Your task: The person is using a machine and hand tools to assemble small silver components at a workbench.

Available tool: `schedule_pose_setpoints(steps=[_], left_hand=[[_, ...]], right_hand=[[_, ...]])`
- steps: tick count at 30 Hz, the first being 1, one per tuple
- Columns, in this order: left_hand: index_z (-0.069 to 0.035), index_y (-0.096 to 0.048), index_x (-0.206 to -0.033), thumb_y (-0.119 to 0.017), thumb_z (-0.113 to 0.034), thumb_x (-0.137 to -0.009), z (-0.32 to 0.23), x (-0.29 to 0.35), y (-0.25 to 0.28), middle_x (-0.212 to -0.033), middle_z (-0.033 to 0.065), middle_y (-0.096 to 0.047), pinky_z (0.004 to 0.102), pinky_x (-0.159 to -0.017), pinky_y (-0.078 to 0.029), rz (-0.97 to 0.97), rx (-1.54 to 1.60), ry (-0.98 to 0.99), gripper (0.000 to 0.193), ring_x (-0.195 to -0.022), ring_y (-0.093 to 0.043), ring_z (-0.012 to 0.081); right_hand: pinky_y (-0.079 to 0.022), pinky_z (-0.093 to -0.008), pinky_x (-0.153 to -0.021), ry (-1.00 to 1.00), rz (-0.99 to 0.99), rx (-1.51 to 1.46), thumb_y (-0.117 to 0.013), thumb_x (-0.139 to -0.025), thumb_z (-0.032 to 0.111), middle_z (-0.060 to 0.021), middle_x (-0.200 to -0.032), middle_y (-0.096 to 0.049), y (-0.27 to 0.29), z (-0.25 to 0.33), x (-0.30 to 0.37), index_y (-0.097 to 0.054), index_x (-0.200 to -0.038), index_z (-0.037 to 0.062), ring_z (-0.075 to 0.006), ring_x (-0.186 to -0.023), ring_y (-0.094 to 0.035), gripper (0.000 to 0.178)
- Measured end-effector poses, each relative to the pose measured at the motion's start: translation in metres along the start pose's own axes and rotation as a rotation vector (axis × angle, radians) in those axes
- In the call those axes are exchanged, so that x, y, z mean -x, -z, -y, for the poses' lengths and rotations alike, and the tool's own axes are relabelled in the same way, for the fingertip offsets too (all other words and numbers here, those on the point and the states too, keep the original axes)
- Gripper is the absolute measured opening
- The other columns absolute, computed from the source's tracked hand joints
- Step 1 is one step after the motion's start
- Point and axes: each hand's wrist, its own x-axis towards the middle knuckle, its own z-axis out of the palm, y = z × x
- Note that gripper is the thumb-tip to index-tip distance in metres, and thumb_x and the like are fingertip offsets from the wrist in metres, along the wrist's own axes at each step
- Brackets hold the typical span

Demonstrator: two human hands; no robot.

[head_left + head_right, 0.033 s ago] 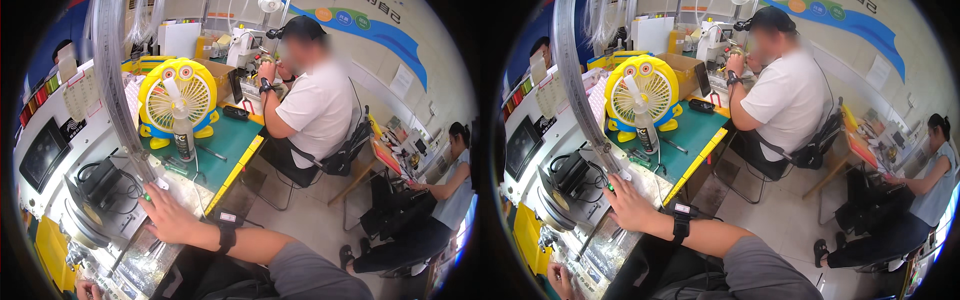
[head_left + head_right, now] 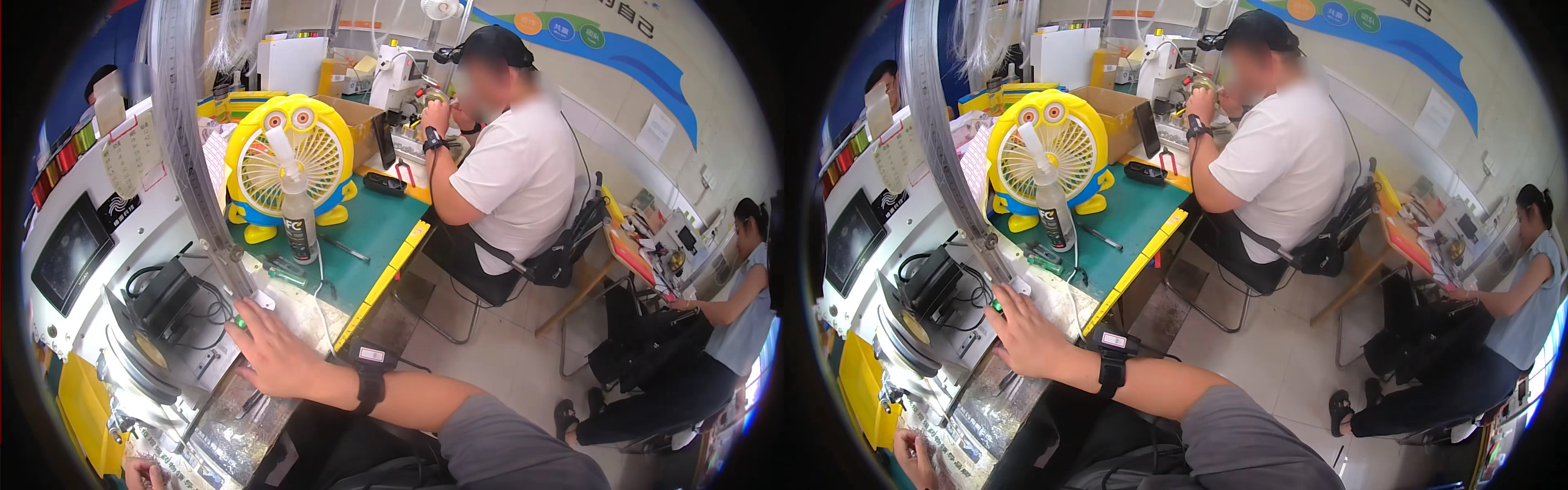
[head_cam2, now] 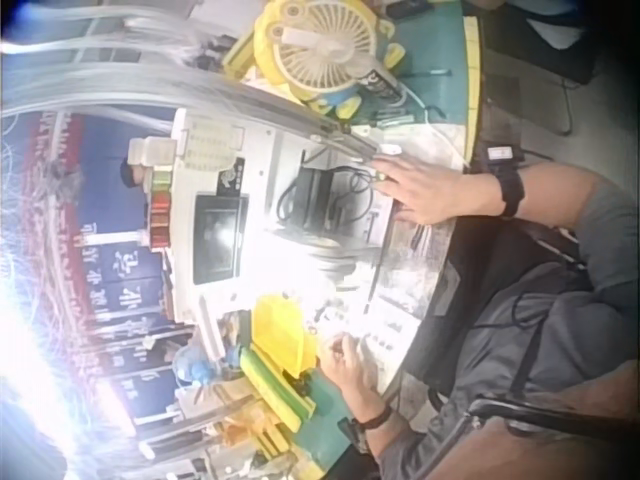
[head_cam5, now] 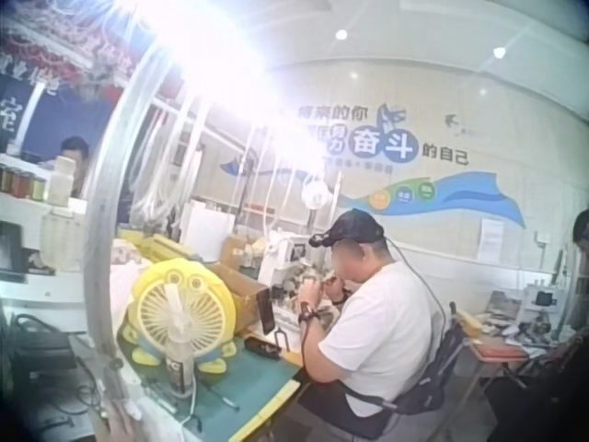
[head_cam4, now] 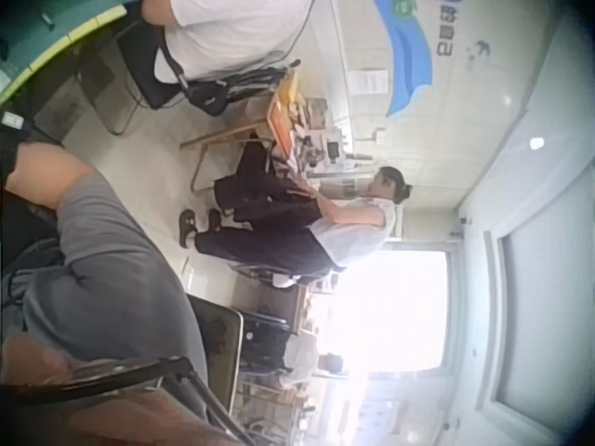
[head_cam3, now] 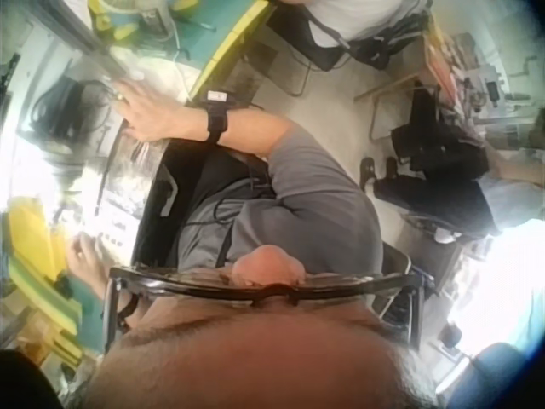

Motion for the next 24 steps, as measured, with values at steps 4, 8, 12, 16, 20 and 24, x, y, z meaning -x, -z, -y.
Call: schedule_pose_setpoints(steps=[4, 8, 12, 16, 20, 24], left_hand=[[0.004, -0.066, -0.105, -0.069, -0.008, -0.096, 0.015, 0.000, 0.001, -0.091, 0.0130, -0.069, 0.0315, -0.069, -0.055, -0.021, -0.252, -0.354, 0.015, -0.077, -0.065, 0.0199], [0.004, -0.067, -0.106, -0.069, -0.011, -0.098, 0.015, 0.005, -0.003, -0.092, 0.0130, -0.070, 0.0315, -0.069, -0.055, -0.037, 0.186, 0.179, 0.017, -0.078, -0.066, 0.0200], [0.004, -0.069, -0.106, -0.068, -0.014, -0.099, 0.016, 0.003, 0.002, -0.092, 0.0132, -0.072, 0.0312, -0.070, -0.056, -0.032, 0.078, 0.027, 0.020, -0.079, -0.068, 0.0194], [0.004, -0.070, -0.105, -0.068, -0.014, -0.100, 0.012, 0.005, 0.003, -0.092, 0.0131, -0.073, 0.0311, -0.071, -0.056, -0.041, 0.067, -0.003, 0.019, -0.079, -0.069, 0.0197], [0.004, -0.070, -0.105, -0.067, -0.014, -0.100, 0.018, 0.007, 0.003, -0.091, 0.0131, -0.073, 0.0318, -0.071, -0.055, -0.058, 0.030, -0.005, 0.019, -0.078, -0.068, 0.0202], [0.004, -0.070, -0.103, -0.067, -0.014, -0.100, 0.013, 0.006, 0.004, -0.089, 0.0132, -0.072, 0.0323, -0.070, -0.054, -0.076, 0.013, -0.060, 0.019, -0.078, -0.067, 0.0206]], right_hand=[[-0.033, -0.0557, -0.118, 0.002, 0.003, 0.012, -0.074, -0.090, 0.027, -0.0338, -0.154, -0.030, -0.001, 0.000, 0.000, -0.047, -0.140, -0.0073, -0.0497, -0.146, -0.032, 0.067], [-0.034, -0.0557, -0.118, 0.004, 0.008, 0.027, -0.074, -0.090, 0.027, -0.0338, -0.154, -0.030, -0.002, 0.001, 0.000, -0.047, -0.141, -0.0068, -0.0497, -0.146, -0.032, 0.067], [-0.031, -0.0553, -0.120, -0.004, 0.027, 0.028, -0.073, -0.090, 0.028, -0.0341, -0.155, -0.028, -0.002, 0.001, 0.000, -0.045, -0.142, -0.0067, -0.0496, -0.148, -0.029, 0.068], [-0.032, -0.0548, -0.119, 0.003, 0.002, 0.036, -0.074, -0.089, 0.027, -0.0341, -0.154, -0.030, -0.005, 0.002, 0.000, -0.046, -0.142, -0.0065, -0.0494, -0.146, -0.031, 0.068], [-0.030, -0.0543, -0.120, 0.001, 0.012, 0.049, -0.073, -0.090, 0.027, -0.0346, -0.154, -0.030, -0.005, 0.003, 0.000, -0.045, -0.142, -0.0070, -0.0492, -0.146, -0.030, 0.069], [-0.030, -0.0535, -0.120, 0.003, 0.014, 0.061, -0.073, -0.090, 0.027, -0.0348, -0.154, -0.030, -0.006, 0.003, 0.000, -0.045, -0.143, -0.0074, -0.0490, -0.146, -0.030, 0.069]])
